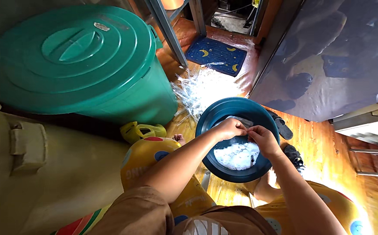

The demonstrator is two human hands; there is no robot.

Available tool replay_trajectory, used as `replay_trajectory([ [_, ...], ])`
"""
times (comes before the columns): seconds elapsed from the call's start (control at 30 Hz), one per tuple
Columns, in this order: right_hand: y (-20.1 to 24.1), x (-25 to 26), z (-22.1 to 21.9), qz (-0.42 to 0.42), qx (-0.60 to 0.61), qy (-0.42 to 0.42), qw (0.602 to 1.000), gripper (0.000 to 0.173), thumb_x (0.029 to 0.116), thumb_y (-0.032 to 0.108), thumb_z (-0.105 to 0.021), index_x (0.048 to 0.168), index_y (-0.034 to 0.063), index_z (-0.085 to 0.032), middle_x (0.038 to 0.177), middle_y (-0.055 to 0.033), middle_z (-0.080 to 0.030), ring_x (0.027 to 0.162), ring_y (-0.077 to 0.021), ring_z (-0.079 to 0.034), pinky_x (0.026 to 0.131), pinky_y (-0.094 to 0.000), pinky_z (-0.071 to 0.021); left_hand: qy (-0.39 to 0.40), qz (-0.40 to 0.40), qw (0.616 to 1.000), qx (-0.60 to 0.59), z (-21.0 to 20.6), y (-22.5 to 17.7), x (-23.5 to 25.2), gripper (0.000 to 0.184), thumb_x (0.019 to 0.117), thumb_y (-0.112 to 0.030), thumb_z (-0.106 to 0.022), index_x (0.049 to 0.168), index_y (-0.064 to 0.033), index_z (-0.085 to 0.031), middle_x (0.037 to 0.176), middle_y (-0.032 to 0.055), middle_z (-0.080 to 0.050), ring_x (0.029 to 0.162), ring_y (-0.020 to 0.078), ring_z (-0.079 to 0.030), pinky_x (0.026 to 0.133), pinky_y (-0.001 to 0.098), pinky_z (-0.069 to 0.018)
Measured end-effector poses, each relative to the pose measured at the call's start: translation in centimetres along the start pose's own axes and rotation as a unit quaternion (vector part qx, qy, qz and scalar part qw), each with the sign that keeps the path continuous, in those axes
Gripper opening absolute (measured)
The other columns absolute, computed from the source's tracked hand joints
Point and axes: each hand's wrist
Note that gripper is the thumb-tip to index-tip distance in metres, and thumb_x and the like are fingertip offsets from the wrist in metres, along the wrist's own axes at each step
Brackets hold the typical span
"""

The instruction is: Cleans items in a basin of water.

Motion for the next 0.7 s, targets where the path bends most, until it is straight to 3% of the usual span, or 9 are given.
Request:
replay_trajectory([
  [0.13,-0.4,0.2,0.0,0.023,-0.076,-0.015,0.997,0.012,0.1019,0.011,-0.061,0.099,0.0012,-0.068,0.081,-0.0017,-0.067,0.071,-0.0061,-0.063,0.071,-0.0240,-0.0552,0.017,0.004,0.996,0.086,-0.2,-0.2,0.2,0.029,0.1037,-0.030,-0.064,0.108,-0.0025,-0.073,0.103,0.0131,-0.071,0.098,0.0228,-0.066,0.093,0.0478,-0.0512],
  [0.3,-0.6,0.2,-0.3,0.030,-0.130,-0.047,0.990,0.032,0.1095,0.022,-0.048,0.093,0.0017,-0.065,0.076,-0.0002,-0.061,0.064,-0.0041,-0.057,0.065,-0.0230,-0.0498,0.016,0.008,0.994,0.109,-0.9,-1.5,-0.2,0.045,0.1115,-0.035,-0.045,0.102,0.0015,-0.070,0.099,0.0159,-0.067,0.094,0.0253,-0.062,0.090,0.0486,-0.0482],
  [0.4,-0.1,0.2,0.0,0.028,-0.132,-0.043,0.990,0.032,0.1080,0.024,-0.050,0.102,-0.0018,-0.068,0.083,-0.0050,-0.065,0.070,-0.0095,-0.061,0.071,-0.0299,-0.0546,0.021,-0.001,0.997,0.072,-0.1,-1.4,-0.5,0.036,0.1063,-0.036,-0.057,0.107,-0.0023,-0.072,0.099,0.0106,-0.068,0.089,0.0170,-0.060,0.086,0.0411,-0.0494],
  [0.47,0.5,-0.1,0.1,0.024,-0.123,-0.035,0.992,0.031,0.1063,0.023,-0.053,0.114,-0.0030,-0.069,0.097,-0.0116,-0.071,0.081,-0.0149,-0.068,0.080,-0.0353,-0.0588,0.006,-0.020,0.997,0.078,0.2,-0.8,-0.6,0.034,0.1019,-0.037,-0.065,0.109,-0.0049,-0.075,0.105,0.0118,-0.072,0.097,0.0200,-0.066,0.093,0.0461,-0.0526],
  [0.57,0.8,-0.8,0.8,0.024,-0.042,-0.013,0.999,0.031,0.1065,0.019,-0.055,0.128,-0.0021,-0.064,0.115,-0.0171,-0.069,0.093,-0.0199,-0.071,0.085,-0.0385,-0.0602,-0.019,-0.046,0.994,0.096,-0.3,-0.5,-0.2,0.032,0.0997,-0.035,-0.069,0.109,-0.0048,-0.075,0.108,0.0145,-0.073,0.104,0.0270,-0.069,0.097,0.0547,-0.0532],
  [0.63,0.6,-1.0,1.3,0.035,-0.025,0.002,0.999,0.032,0.1048,0.020,-0.060,0.125,-0.0052,-0.065,0.110,-0.0195,-0.070,0.091,-0.0220,-0.070,0.084,-0.0404,-0.0590,-0.032,-0.033,0.994,0.101,-0.8,-0.3,-0.1,0.033,0.0983,-0.031,-0.071,0.111,-0.0009,-0.074,0.108,0.0195,-0.073,0.105,0.0335,-0.069,0.097,0.0609,-0.0514],
  [0.7,0.6,-1.1,1.5,0.062,-0.090,0.007,0.994,0.029,0.1034,0.018,-0.061,0.114,-0.0078,-0.069,0.099,-0.0199,-0.072,0.085,-0.0235,-0.069,0.083,-0.0425,-0.0570,-0.019,-0.030,0.993,0.116,-1.0,-0.3,-0.3,0.033,0.0979,-0.026,-0.071,0.114,0.0026,-0.073,0.110,0.0231,-0.072,0.106,0.0363,-0.068,0.098,0.0623,-0.0499],
])
Point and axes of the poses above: each hand's wrist, its own x-axis towards the middle knuckle, its own z-axis out of the back of the hand, y = z × x
